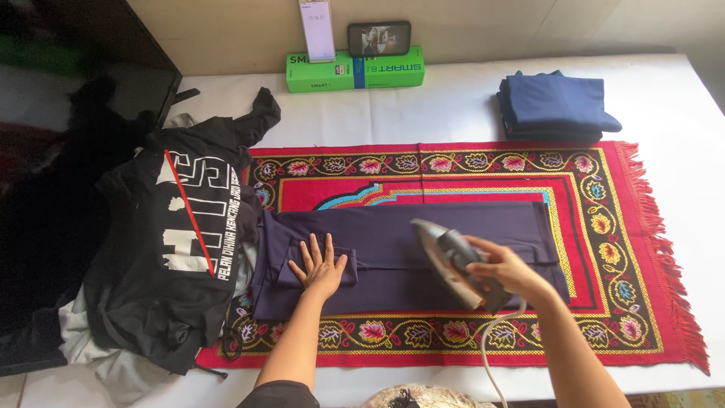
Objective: Ironing and folding a pair of blue trousers on a decorative rug.
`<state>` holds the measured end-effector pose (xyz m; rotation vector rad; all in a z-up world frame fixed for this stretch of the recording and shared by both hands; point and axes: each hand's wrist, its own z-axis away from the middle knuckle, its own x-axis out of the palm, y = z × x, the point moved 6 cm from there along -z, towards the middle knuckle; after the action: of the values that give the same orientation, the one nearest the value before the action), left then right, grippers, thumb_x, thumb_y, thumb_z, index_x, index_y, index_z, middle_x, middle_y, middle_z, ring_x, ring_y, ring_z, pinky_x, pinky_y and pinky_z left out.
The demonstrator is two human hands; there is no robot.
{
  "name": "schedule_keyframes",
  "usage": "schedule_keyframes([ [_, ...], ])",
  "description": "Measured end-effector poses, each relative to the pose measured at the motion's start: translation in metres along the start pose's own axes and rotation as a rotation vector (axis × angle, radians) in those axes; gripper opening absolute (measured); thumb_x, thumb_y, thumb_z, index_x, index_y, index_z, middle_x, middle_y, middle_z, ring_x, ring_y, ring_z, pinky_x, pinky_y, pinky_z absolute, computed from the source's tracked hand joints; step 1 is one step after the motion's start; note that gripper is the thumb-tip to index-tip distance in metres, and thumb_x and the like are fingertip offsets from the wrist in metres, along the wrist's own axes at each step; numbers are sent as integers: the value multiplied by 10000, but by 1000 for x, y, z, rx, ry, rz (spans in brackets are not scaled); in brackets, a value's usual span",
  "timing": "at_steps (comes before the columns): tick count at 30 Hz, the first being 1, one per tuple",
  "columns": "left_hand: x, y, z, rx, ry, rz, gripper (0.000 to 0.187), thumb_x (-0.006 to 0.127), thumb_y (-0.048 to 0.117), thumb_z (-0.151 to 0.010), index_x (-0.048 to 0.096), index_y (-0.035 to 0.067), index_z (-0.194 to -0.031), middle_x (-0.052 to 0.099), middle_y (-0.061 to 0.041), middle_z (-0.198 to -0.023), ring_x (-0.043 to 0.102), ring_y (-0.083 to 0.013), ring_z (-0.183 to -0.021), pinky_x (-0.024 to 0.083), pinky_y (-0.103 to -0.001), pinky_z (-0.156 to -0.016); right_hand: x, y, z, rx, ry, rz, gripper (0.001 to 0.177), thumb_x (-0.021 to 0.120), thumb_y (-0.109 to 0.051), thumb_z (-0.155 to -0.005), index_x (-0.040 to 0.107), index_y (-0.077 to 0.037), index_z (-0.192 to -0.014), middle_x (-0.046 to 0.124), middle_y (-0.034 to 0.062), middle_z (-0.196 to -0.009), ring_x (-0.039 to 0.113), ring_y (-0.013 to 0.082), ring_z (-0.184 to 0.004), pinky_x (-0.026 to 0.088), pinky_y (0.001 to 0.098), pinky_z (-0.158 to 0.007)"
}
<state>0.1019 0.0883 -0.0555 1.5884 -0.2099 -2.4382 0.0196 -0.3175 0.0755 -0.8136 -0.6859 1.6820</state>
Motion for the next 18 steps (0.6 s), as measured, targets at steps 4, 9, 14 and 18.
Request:
schedule_keyframes([
  [4,4,-2,-3,4,11,-13,789,311,665,-1004,-47,371,-1643,-204,-34,-1723,-188,-324,-1577,-126,-714,-1161,55,-17,5,-75,-202,64,740,764,-90,-842,527,-290,-1514,712,86,-897,622,134,-665,527,321,-606],
  [9,6,-3,-4,-10,6,-17,789,309,670,-997,-46,378,-1639,-196,-28,-1723,-182,-319,-1578,-122,-717,-1160,97,-19,17,-185,-385,443,732,775,-120,-841,527,-319,-1500,786,34,-1146,691,107,-970,521,293,-918],
  [14,2,-2,0,6,13,-12,785,308,667,-998,-42,379,-1639,-194,-37,-1723,-187,-322,-1575,-118,-719,-1158,68,-9,32,-96,-344,472,733,769,-137,-824,539,-385,-1474,770,-11,-1191,697,119,-991,528,299,-949],
  [18,2,-2,-2,-10,11,-23,791,309,670,-991,-48,385,-1636,-199,-37,-1719,-196,-321,-1572,-115,-715,-1154,16,29,35,61,-235,399,766,773,-139,-819,525,-427,-1484,803,32,-1145,686,155,-863,555,312,-885],
])
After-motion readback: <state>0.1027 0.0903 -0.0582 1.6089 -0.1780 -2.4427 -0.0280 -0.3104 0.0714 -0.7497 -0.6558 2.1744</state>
